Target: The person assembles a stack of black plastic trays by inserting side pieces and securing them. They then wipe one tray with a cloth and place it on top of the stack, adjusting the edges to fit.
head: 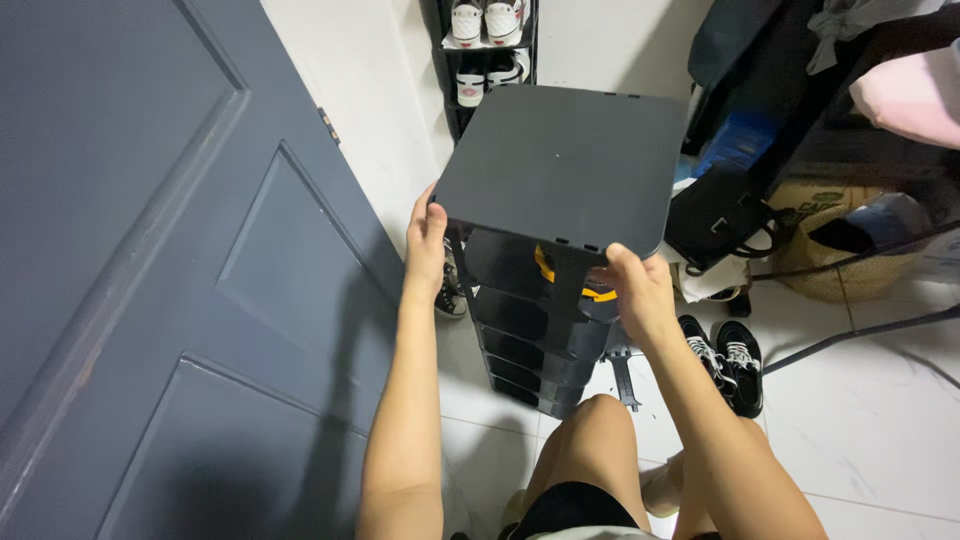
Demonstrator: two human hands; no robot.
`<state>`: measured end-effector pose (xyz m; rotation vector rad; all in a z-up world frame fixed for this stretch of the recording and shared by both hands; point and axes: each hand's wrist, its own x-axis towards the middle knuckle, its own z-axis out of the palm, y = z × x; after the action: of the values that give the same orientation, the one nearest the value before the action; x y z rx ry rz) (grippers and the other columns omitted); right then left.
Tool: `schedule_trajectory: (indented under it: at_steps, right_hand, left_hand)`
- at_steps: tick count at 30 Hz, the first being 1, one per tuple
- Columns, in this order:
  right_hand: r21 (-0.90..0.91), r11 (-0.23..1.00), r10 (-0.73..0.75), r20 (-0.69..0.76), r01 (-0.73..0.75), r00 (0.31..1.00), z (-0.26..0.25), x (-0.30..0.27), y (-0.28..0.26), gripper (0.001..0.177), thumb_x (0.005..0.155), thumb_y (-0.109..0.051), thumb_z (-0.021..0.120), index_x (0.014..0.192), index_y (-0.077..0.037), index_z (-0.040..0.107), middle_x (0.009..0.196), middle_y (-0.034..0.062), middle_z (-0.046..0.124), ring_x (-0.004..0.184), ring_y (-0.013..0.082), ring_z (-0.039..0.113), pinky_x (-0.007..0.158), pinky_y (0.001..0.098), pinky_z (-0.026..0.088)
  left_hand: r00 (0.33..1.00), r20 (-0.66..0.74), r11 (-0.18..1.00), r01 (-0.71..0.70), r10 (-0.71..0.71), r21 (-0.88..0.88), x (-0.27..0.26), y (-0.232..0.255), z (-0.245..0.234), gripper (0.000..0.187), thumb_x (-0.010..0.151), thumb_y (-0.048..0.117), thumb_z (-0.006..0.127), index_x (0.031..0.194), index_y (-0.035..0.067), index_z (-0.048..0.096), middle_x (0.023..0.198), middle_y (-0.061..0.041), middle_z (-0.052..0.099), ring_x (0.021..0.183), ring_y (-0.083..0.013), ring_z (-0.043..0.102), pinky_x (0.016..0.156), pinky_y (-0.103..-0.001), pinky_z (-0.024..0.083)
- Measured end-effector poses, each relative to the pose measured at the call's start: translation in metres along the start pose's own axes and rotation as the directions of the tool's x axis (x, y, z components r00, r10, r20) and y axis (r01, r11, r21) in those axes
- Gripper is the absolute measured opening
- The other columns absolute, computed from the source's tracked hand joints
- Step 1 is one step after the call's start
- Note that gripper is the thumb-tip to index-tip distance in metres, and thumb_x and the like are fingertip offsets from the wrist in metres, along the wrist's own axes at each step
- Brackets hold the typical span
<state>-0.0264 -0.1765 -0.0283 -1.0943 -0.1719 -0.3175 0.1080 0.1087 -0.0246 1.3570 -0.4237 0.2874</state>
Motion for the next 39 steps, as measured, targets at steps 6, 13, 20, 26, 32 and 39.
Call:
schedule_trajectory:
  at_steps: [6,13,20,26,32,39]
  right_hand:
    - [-0.048,0.999,0.023,-0.003,-0.023,1.000,0.000,0.011,-0.006,0.025,0.104,-0.024,0.056,0.115,-0.003,0.064,0.111,0.0112,0.072,0.101,0.0237,0.070,0.092,0.0434,0.057]
    - [0.091,0.991,0.096,0.020,-0.098,0.995,-0.007,0.012,0.011,0.027,0.103,-0.026,0.057,0.112,-0.001,0.063,0.106,0.0108,0.070,0.098,0.0230,0.069,0.092,0.0444,0.056]
    - [0.075,0.979,0.184,0.088,-0.191,0.979,-0.020,0.056,0.026,0.027,0.103,-0.025,0.058,0.110,0.001,0.062,0.104,0.0113,0.069,0.095,0.0242,0.064,0.090,0.0446,0.052]
    - [0.102,0.962,0.234,0.158,-0.252,0.959,-0.017,0.085,-0.018,0.038,0.099,-0.027,0.056,0.127,-0.001,0.058,0.122,0.0083,0.066,0.114,0.0236,0.063,0.102,0.0451,0.051]
    - [0.104,0.975,0.190,0.057,-0.195,0.980,-0.027,0.089,-0.019,0.042,0.099,-0.037,0.058,0.127,-0.006,0.059,0.120,0.0063,0.069,0.114,0.0205,0.065,0.100,0.0364,0.052]
    - [0.099,0.983,0.161,-0.064,-0.154,0.985,-0.055,0.088,0.010,0.029,0.097,-0.042,0.065,0.102,-0.013,0.064,0.084,-0.0007,0.065,0.071,0.0126,0.062,0.063,0.0293,0.051]
  left_hand:
    - [0.986,-0.114,0.973,0.142,-0.123,0.184,0.007,-0.038,-0.007,0.097,0.094,0.076,0.043,0.156,0.002,0.035,0.159,-0.016,0.041,0.149,-0.0280,0.034,0.122,-0.039,0.025]
    - [0.978,-0.206,0.961,0.051,0.006,0.272,0.000,-0.057,-0.020,0.092,0.096,0.073,0.043,0.152,0.000,0.041,0.151,-0.017,0.051,0.141,-0.0283,0.047,0.117,-0.038,0.035]
    - [0.925,-0.329,0.978,-0.155,0.193,0.136,-0.052,-0.030,-0.009,0.064,0.103,0.054,0.059,0.134,-0.002,0.053,0.120,-0.007,0.060,0.113,-0.0178,0.056,0.104,-0.033,0.045]
    - [0.885,-0.449,0.992,-0.107,0.126,0.067,-0.098,0.002,0.057,0.060,0.099,0.040,0.071,0.134,-0.003,0.048,0.117,-0.008,0.059,0.106,-0.0168,0.057,0.098,-0.032,0.049]
    - [0.889,-0.407,0.976,-0.173,0.211,0.129,-0.129,0.047,0.108,0.070,0.095,0.033,0.075,0.142,-0.002,0.036,0.127,-0.011,0.054,0.116,-0.0208,0.056,0.103,-0.036,0.048]
    - [0.807,-0.147,0.709,-0.397,0.572,0.583,-0.180,0.064,0.147,0.024,0.090,0.008,0.075,0.101,0.007,0.054,0.100,-0.008,0.059,0.100,-0.0234,0.055,0.090,-0.038,0.046]
